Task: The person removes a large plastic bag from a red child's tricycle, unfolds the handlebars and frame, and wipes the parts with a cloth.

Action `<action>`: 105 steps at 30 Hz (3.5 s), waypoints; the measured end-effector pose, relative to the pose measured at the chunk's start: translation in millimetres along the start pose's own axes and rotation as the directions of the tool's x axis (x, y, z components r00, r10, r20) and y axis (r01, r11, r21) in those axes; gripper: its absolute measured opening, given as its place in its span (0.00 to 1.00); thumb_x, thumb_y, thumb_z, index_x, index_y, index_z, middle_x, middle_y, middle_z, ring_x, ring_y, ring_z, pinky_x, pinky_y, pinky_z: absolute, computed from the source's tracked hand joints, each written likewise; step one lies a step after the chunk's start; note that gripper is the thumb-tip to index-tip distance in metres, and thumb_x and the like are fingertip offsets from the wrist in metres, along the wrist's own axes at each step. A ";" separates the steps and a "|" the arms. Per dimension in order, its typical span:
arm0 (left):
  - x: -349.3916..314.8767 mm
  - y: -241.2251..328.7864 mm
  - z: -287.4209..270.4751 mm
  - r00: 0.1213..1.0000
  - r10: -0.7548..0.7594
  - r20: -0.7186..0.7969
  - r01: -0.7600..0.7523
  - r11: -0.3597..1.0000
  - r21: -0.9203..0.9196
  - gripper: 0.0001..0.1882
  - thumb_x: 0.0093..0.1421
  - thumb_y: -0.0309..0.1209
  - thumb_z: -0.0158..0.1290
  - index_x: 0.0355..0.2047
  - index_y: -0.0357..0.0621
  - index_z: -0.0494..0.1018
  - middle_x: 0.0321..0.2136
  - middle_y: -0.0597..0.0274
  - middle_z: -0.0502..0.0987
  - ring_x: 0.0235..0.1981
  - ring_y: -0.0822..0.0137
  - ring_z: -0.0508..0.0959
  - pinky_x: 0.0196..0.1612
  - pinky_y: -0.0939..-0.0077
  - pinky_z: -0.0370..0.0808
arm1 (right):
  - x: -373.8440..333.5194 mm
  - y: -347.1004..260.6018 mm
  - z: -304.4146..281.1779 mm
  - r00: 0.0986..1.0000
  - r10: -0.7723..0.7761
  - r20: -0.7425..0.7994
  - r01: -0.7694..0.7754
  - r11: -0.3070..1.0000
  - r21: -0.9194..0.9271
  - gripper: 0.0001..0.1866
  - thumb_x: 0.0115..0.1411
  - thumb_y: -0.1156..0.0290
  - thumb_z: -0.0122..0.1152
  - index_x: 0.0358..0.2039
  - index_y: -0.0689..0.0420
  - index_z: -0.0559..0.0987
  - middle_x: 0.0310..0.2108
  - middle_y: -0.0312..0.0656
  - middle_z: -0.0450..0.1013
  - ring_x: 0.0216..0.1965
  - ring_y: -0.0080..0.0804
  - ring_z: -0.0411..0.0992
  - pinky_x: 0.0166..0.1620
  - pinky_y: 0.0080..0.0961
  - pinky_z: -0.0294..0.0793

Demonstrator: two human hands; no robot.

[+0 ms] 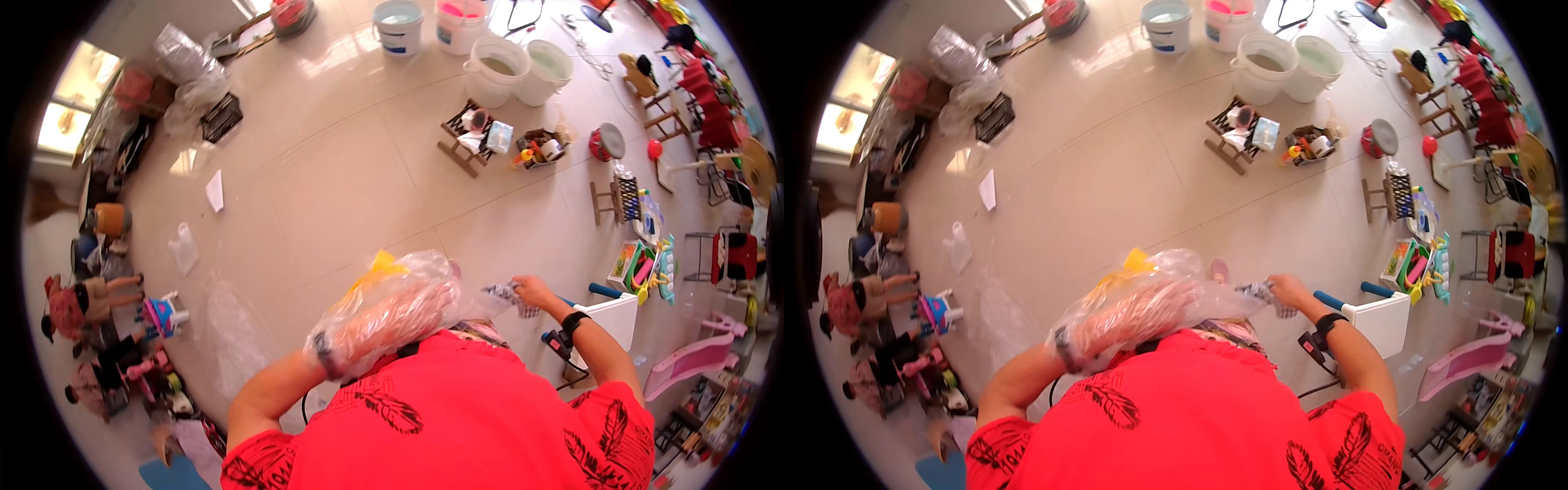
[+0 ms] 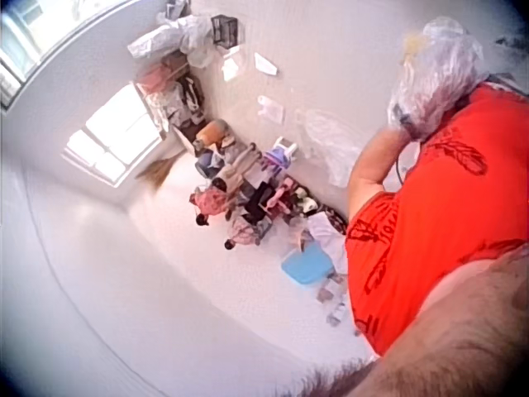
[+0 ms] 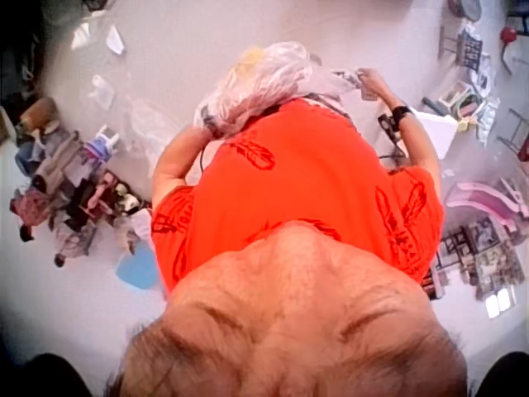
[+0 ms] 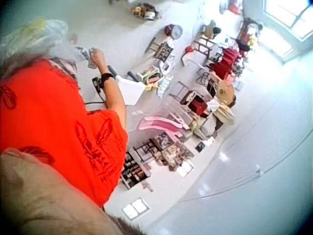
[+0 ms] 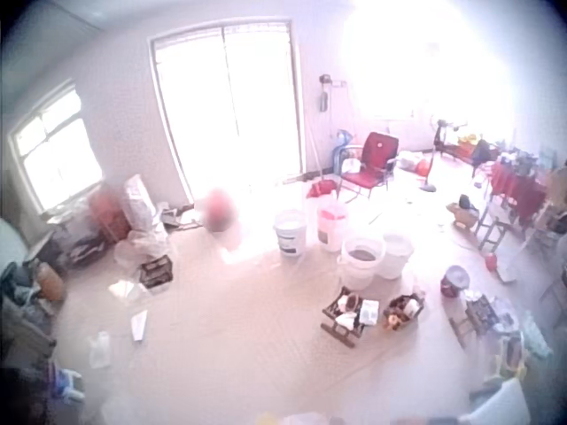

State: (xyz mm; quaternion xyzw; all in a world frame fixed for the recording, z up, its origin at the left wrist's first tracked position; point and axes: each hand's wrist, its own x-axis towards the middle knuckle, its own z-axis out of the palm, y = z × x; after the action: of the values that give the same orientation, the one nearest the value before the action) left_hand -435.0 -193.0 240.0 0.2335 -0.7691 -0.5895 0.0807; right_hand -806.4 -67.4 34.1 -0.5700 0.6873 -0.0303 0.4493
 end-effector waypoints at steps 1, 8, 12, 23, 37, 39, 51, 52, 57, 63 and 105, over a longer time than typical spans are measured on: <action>7.4 3.4 2.6 1.000 -0.007 -0.006 0.007 1.000 -0.012 0.20 0.59 0.33 0.49 0.53 0.51 0.69 0.54 0.51 0.68 0.48 0.53 0.73 0.49 0.58 0.69 | 7.4 13.9 -10.5 0.998 0.055 -0.042 -0.048 0.985 0.167 0.16 0.52 0.71 0.52 0.41 0.59 0.78 0.30 0.48 0.76 0.29 0.37 0.73 0.35 0.31 0.72; 58.6 9.6 19.2 0.994 -0.051 -0.097 0.041 0.994 -0.097 0.20 0.59 0.33 0.49 0.53 0.50 0.69 0.53 0.51 0.68 0.48 0.53 0.73 0.49 0.59 0.69 | 73.3 -119.1 -136.8 0.969 -0.137 -0.204 0.215 0.875 0.433 0.13 0.55 0.76 0.55 0.42 0.58 0.77 0.29 0.42 0.75 0.31 0.25 0.72 0.33 0.25 0.73; 53.2 -2.3 21.0 0.975 -0.100 -0.200 0.068 0.984 -0.165 0.20 0.59 0.33 0.49 0.53 0.50 0.69 0.53 0.51 0.69 0.48 0.54 0.73 0.49 0.60 0.69 | 45.5 -233.8 -133.5 0.677 -0.736 -0.024 0.728 0.665 0.167 0.16 0.52 0.78 0.59 0.43 0.53 0.77 0.43 0.42 0.73 0.41 0.40 0.73 0.44 0.31 0.73; -76.4 -6.9 52.6 0.759 -0.383 -0.526 0.117 0.876 -0.468 0.20 0.59 0.34 0.49 0.53 0.49 0.69 0.52 0.52 0.69 0.47 0.55 0.73 0.49 0.61 0.69 | 130.7 -11.6 -74.0 0.990 -0.121 -0.070 0.131 0.979 0.158 0.12 0.51 0.75 0.51 0.34 0.67 0.77 0.23 0.48 0.74 0.27 0.30 0.70 0.33 0.31 0.70; -181.1 -15.5 113.8 0.574 -0.495 -0.652 -0.024 0.786 -0.618 0.20 0.60 0.35 0.49 0.53 0.48 0.69 0.51 0.52 0.69 0.47 0.56 0.73 0.48 0.62 0.69 | 141.9 -48.4 -1.8 0.954 -0.242 0.179 0.281 0.929 -0.241 0.12 0.45 0.71 0.58 0.30 0.64 0.78 0.23 0.55 0.74 0.27 0.48 0.75 0.32 0.37 0.72; -196.0 -16.6 116.1 0.564 -0.496 -0.661 -0.039 0.783 -0.621 0.20 0.60 0.35 0.49 0.53 0.48 0.69 0.51 0.52 0.70 0.47 0.56 0.73 0.48 0.62 0.69 | 150.5 -59.8 22.0 0.936 -0.226 0.271 0.294 0.925 -0.241 0.12 0.45 0.70 0.58 0.30 0.62 0.79 0.23 0.55 0.74 0.27 0.48 0.75 0.31 0.38 0.72; -280.3 -39.9 127.9 0.505 -0.532 -0.680 -0.134 0.730 -0.670 0.20 0.60 0.35 0.49 0.53 0.47 0.68 0.50 0.52 0.70 0.46 0.56 0.73 0.47 0.64 0.69 | 154.3 -141.2 65.3 0.916 -0.286 0.283 0.370 0.873 -0.318 0.14 0.47 0.67 0.59 0.32 0.62 0.78 0.27 0.58 0.74 0.33 0.56 0.73 0.36 0.41 0.72; -286.7 -41.3 127.4 0.503 -0.536 -0.678 -0.141 0.722 -0.677 0.20 0.60 0.35 0.49 0.53 0.47 0.68 0.50 0.52 0.70 0.46 0.57 0.73 0.47 0.64 0.69 | 151.0 -144.4 66.5 0.916 -0.287 0.281 0.373 0.866 -0.334 0.14 0.47 0.67 0.59 0.32 0.62 0.78 0.27 0.58 0.74 0.33 0.56 0.73 0.36 0.41 0.72; -299.2 -46.9 119.9 0.506 -0.539 -0.674 -0.148 0.715 -0.683 0.20 0.60 0.36 0.49 0.53 0.47 0.68 0.50 0.53 0.70 0.46 0.57 0.73 0.47 0.64 0.69 | 147.9 -135.9 72.5 0.944 -0.170 0.282 0.263 0.906 -0.332 0.15 0.46 0.66 0.59 0.34 0.62 0.79 0.28 0.57 0.75 0.34 0.55 0.74 0.37 0.42 0.72; -291.1 -45.9 111.4 0.503 -0.535 -0.679 -0.165 0.711 -0.683 0.20 0.60 0.36 0.49 0.53 0.46 0.68 0.49 0.53 0.70 0.45 0.57 0.73 0.47 0.65 0.69 | 171.6 -105.8 84.6 0.909 -0.200 0.365 0.320 0.896 -0.307 0.13 0.47 0.68 0.58 0.33 0.60 0.79 0.25 0.54 0.74 0.28 0.47 0.74 0.32 0.38 0.72; -214.8 -34.4 86.6 0.431 -0.539 -0.723 -0.112 0.763 -0.636 0.21 0.61 0.38 0.49 0.53 0.43 0.68 0.46 0.54 0.72 0.43 0.60 0.74 0.45 0.69 0.69 | 26.6 -469.1 43.0 0.351 -0.785 0.510 0.680 0.588 0.437 0.09 0.55 0.76 0.58 0.39 0.59 0.75 0.41 0.46 0.70 0.32 0.38 0.75 0.35 0.31 0.75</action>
State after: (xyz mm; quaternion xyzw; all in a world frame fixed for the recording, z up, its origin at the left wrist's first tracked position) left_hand -272.0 -26.8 214.7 0.5663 -0.3439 -0.5962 0.4534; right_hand -422.2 -232.3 252.8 -0.7514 0.1470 -0.0763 0.6387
